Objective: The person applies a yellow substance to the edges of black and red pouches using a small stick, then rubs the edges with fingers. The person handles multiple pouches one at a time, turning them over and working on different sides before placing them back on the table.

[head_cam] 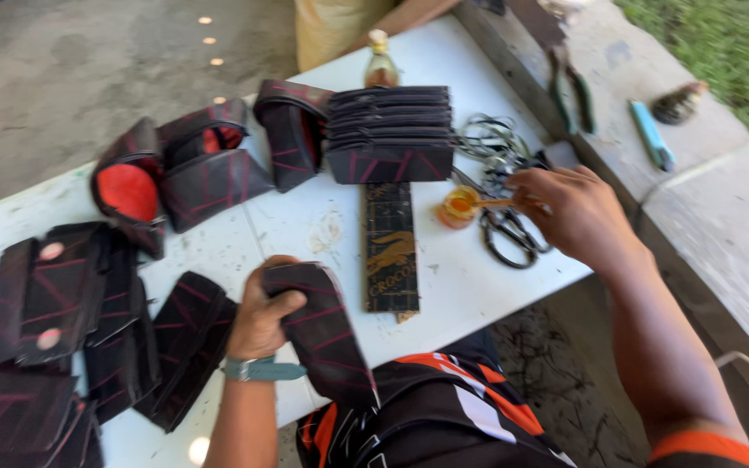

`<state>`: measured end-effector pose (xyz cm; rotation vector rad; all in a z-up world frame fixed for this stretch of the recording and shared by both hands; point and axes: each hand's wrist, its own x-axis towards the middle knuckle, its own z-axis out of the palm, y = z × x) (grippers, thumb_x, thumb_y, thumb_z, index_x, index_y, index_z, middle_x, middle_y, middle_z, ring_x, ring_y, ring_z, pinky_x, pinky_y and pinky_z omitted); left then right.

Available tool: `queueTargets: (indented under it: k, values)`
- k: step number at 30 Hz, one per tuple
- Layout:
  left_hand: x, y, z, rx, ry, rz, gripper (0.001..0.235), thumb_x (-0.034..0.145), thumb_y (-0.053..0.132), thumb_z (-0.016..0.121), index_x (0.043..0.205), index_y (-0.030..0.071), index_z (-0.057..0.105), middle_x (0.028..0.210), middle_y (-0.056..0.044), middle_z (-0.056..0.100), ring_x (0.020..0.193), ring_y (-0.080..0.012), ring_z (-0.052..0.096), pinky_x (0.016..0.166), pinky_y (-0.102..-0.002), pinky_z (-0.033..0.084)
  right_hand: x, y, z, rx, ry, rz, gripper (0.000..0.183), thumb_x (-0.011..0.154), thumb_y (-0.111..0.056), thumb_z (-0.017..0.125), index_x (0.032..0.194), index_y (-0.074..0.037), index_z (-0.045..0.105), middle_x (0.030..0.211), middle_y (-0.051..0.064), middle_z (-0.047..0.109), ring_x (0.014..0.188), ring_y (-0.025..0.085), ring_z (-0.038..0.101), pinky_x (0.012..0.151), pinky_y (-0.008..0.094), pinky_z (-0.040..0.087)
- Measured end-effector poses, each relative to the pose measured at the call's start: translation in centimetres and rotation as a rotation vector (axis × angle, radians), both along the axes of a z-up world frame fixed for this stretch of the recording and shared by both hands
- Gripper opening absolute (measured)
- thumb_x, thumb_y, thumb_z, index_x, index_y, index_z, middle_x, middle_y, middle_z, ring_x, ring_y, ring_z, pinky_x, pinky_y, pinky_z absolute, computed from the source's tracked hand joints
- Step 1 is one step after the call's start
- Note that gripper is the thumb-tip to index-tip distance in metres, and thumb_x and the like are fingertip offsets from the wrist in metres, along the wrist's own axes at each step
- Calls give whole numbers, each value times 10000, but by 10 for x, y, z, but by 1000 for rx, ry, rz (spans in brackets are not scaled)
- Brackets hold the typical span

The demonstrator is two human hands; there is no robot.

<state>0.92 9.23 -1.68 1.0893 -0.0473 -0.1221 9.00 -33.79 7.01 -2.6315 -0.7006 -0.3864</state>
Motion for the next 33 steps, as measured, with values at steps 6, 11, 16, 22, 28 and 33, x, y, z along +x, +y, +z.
queueTargets:
  k: [6,11,16,22,28,33]
  values:
    - [18,-36,-5,-59,-31,-170,379,698,54,913,1002,40,686,906,-90,763,800,-189,730,740,-329,606,-37,37,-28,888,271,355,423,883,61,738,1269,-36,597,1114,126,741,1056,201,743,914,323,632]
    - [23,-47,1,-6,-155,-263,350,730,75,932,999,64,710,930,-45,762,858,-136,712,802,-267,582,-39,73,-54,1149,470,565,512,870,83,784,1290,-36,516,1062,110,717,1073,203,720,944,354,617]
    - [26,-51,2,-3,-160,-330,346,747,88,929,1021,79,716,921,-21,755,845,-107,699,763,-254,574,-39,79,-41,1060,398,637,478,863,62,794,1241,-50,523,1013,82,719,1034,197,739,920,343,630]
    - [28,-56,0,-21,-145,-343,344,752,107,929,1018,72,714,922,-29,762,849,-116,715,754,-255,581,-31,73,-14,768,204,581,425,810,28,828,1128,-48,557,983,72,740,973,178,766,838,304,632]
    - [29,-54,-4,-53,-170,-385,347,766,106,924,1046,83,721,968,-30,758,894,-120,718,810,-264,591,-30,70,-2,820,157,641,409,840,-16,842,1124,-85,555,995,55,748,987,165,755,885,313,616]
    - [29,-55,-4,-43,-177,-387,332,760,89,920,1031,85,729,957,-19,748,885,-113,703,809,-256,583,-32,67,1,632,115,558,454,799,-28,856,1145,-64,563,969,56,772,958,169,777,858,313,616]
